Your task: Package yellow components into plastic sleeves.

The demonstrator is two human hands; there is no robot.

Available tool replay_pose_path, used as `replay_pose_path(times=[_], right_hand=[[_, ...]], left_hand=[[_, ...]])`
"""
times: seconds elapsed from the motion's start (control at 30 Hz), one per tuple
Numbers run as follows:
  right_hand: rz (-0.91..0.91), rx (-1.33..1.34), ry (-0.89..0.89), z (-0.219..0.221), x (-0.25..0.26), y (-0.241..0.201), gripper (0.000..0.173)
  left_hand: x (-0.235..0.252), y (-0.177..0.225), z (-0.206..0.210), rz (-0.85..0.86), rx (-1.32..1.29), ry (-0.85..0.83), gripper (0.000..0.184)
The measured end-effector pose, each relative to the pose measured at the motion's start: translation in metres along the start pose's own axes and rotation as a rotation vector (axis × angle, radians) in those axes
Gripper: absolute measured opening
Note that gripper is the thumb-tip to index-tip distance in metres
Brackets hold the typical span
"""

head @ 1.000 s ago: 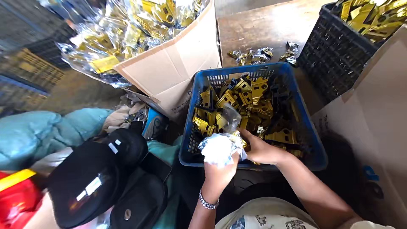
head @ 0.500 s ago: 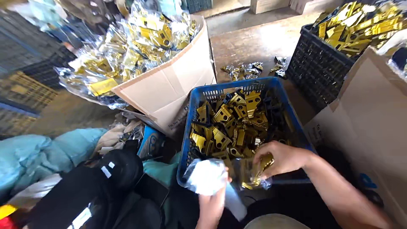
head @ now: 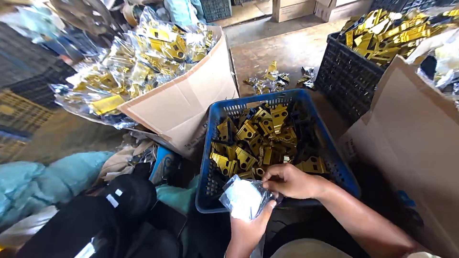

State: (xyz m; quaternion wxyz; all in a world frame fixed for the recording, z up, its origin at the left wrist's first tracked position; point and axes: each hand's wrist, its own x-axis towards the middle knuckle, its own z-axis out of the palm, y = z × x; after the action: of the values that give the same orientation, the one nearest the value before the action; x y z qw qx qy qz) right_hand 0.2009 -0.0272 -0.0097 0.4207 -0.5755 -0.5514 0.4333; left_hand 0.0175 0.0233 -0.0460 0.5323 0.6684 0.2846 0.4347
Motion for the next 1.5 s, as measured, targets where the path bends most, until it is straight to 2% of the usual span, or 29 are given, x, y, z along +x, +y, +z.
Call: replay_pose_path(times=[0.1,0.2,0.27,0.37,0.4,0.47,0.53,0.57,0.6,0.67,0.7,0.77,0.87,0.93,1.03,1.1,1.2,1.23,1.3,1.37,1.4,1.43,1.5], right_hand=[[0.102,0.178,-0.101,0.002,-0.010,0.004,0.021],[0.153,0.314,-0.081,0.008,-0.016,0.011,0.011],[0.160,0.397,-0.064,0.013,-0.021,0.015,0.010],[0.133,0.428,-0.103,0.016,-0.029,0.022,0.007],[0.119,0.440,-0.109,0.017,-0.031,0.025,0.004],[0.088,0.506,-0.038,0.018,-0.031,0.026,0.014],[0.067,0.507,0.131,0.025,-0.027,0.021,0.030],[0.022,0.427,0.191,0.031,-0.023,0.018,0.033],[-0.060,0.304,0.193,0.039,-0.020,0.015,0.033],[-0.296,0.109,0.048,0.053,-0.014,0.010,0.033],[-0.355,0.065,-0.047,0.053,-0.009,0.008,0.037],[-0.237,0.080,-0.137,0.040,0.005,0.006,0.041],[0.153,0.032,-0.048,0.017,0.051,0.013,0.026],[0.326,-0.099,0.041,0.014,0.096,0.027,0.039],[0.378,-0.241,0.192,0.020,0.164,0.051,0.062],[0.431,-0.295,0.203,0.027,0.201,0.063,0.075],[0.479,-0.360,0.152,0.028,0.217,0.063,0.071],[0.437,-0.330,0.184,0.024,0.211,0.056,0.070],[0.269,-0.145,0.360,0.013,0.179,0.045,0.063],[0.174,0.223,0.581,0.003,0.137,0.038,0.051],[0.217,0.420,0.626,-0.001,0.116,0.035,0.046],[0.305,0.576,0.600,-0.004,0.096,0.033,0.042],[0.453,0.703,0.393,-0.005,0.062,0.038,0.046]], left_hand=[[-0.002,-0.004,-0.004,0.026,-0.063,-0.106,0.063],[-0.006,0.000,-0.005,-0.048,-0.174,-0.207,0.073],[-0.010,0.004,-0.004,-0.099,-0.183,-0.221,0.070],[-0.009,0.003,-0.011,-0.138,-0.028,-0.124,0.038],[-0.006,0.000,-0.018,-0.085,0.063,-0.052,0.026],[0.007,-0.010,-0.039,0.069,0.208,0.119,0.026],[0.017,-0.006,-0.051,0.080,0.159,0.193,0.030],[0.016,0.003,-0.052,0.034,0.067,0.113,0.031],[0.009,0.013,-0.049,-0.042,-0.056,-0.022,0.042],[-0.007,0.021,-0.037,-0.158,-0.209,-0.233,0.056],[-0.013,0.017,-0.036,-0.144,-0.219,-0.232,0.051],[-0.015,0.002,-0.051,-0.049,-0.084,-0.044,0.042],[-0.018,-0.020,-0.089,0.041,0.130,0.213,0.046],[-0.023,-0.018,-0.100,0.017,0.130,0.305,0.041],[-0.026,-0.007,-0.098,-0.034,0.091,0.339,0.039],[-0.023,-0.007,-0.093,-0.029,0.057,0.321,0.036],[-0.018,-0.005,-0.085,0.002,0.062,0.330,0.029],[-0.016,-0.004,-0.085,0.010,0.076,0.348,0.029],[-0.013,-0.004,-0.087,0.002,0.075,0.385,0.028],[-0.008,-0.010,-0.089,-0.025,0.059,0.404,0.028],[-0.005,-0.014,-0.088,-0.034,0.064,0.399,0.028],[-0.001,-0.016,-0.085,-0.040,0.069,0.391,0.028],[0.009,-0.015,-0.072,-0.041,0.059,0.371,0.030]])
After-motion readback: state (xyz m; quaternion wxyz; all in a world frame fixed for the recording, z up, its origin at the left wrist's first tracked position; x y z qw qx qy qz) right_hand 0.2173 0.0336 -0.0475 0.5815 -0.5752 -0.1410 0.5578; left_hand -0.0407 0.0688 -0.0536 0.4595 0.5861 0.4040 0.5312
